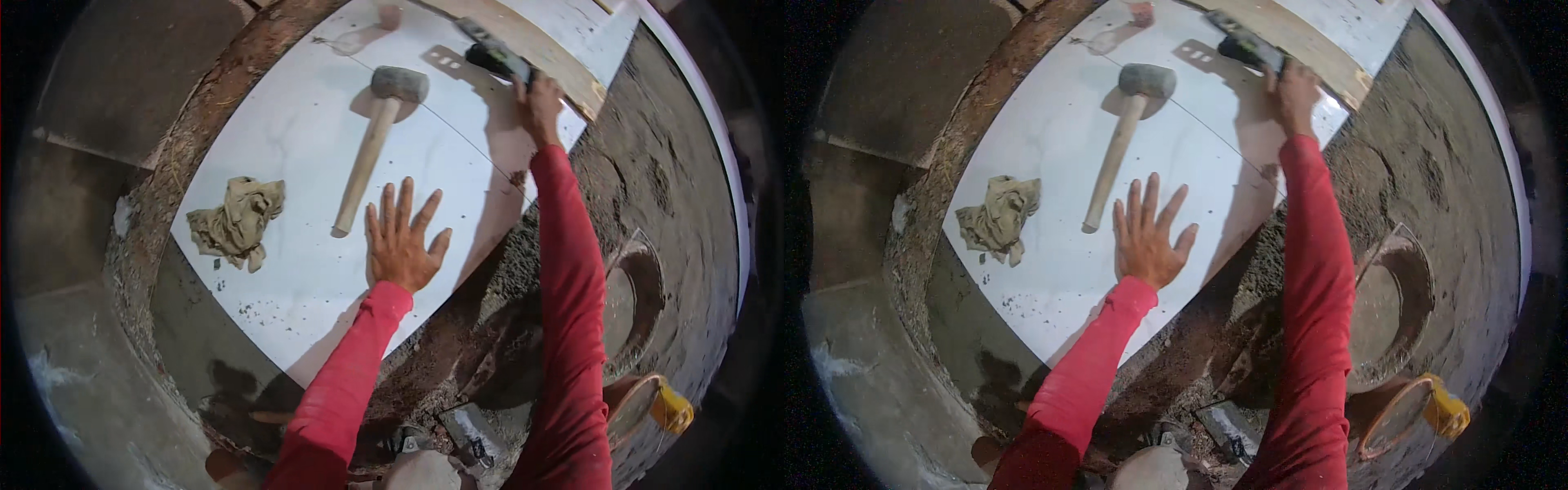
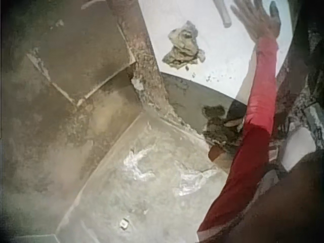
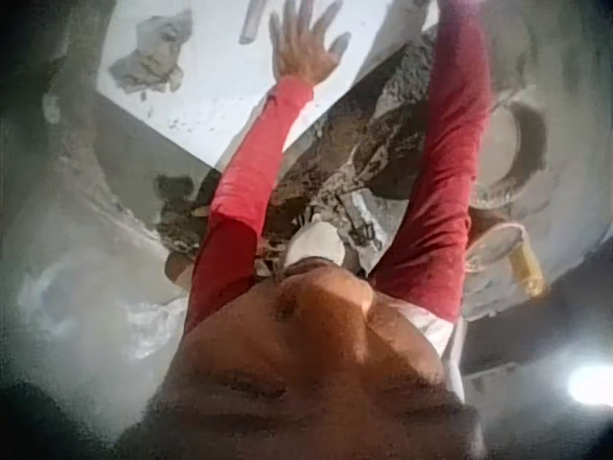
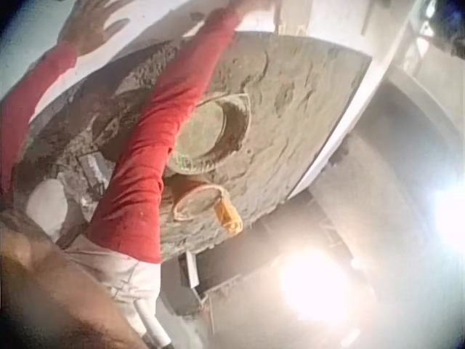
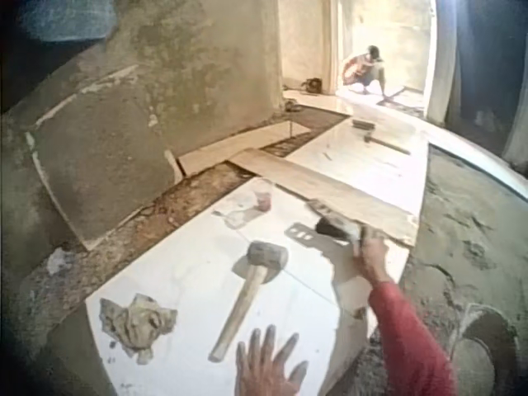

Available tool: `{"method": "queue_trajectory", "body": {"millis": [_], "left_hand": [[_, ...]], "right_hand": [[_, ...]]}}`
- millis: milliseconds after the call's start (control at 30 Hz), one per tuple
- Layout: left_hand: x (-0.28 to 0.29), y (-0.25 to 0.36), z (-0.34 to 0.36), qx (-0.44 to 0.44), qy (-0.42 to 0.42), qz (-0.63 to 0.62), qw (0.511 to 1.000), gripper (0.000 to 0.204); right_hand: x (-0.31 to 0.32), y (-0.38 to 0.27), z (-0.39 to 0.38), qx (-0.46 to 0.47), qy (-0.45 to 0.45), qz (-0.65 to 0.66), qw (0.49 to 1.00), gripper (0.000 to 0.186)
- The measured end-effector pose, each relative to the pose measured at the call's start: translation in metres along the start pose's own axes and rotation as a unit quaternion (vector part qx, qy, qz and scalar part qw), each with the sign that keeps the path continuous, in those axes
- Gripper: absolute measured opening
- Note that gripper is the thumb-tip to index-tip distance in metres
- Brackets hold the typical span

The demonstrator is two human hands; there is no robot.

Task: The person wipes a large tile with a cloth, spreads a thick layer of mortar onto the floor using a trowel, and levels the mixture using a long wooden board while checking the alignment with a spirit level.

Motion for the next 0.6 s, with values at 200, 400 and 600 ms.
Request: {"method": "queue_trajectory", "body": {"millis": [200,400,600], "left_hand": [[-0.003,0.005,-0.001,0.011,-0.006,0.027,1.000,0.062],[-0.016,0.000,-0.003,0.041,-0.113,0.210,0.970,0.058],[-0.004,0.009,-0.006,-0.014,0.015,0.009,1.000,0.058]], "right_hand": [[0.063,-0.081,-0.064,-0.007,-0.013,-0.086,0.996,0.061],[0.082,-0.145,-0.173,0.077,-0.092,0.129,0.984,0.057],[0.109,-0.099,-0.205,0.088,-0.098,0.074,0.989,0.061]]}}
Point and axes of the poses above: each hand's wrist, its own z-axis towards the middle knuckle, its own x-axis out of the back of the hand, y = z × x, the point moved 6 cm from there along z, towards the middle knuckle, and after that the axes turned 15 degrees about -z, right-handed, at the moved point
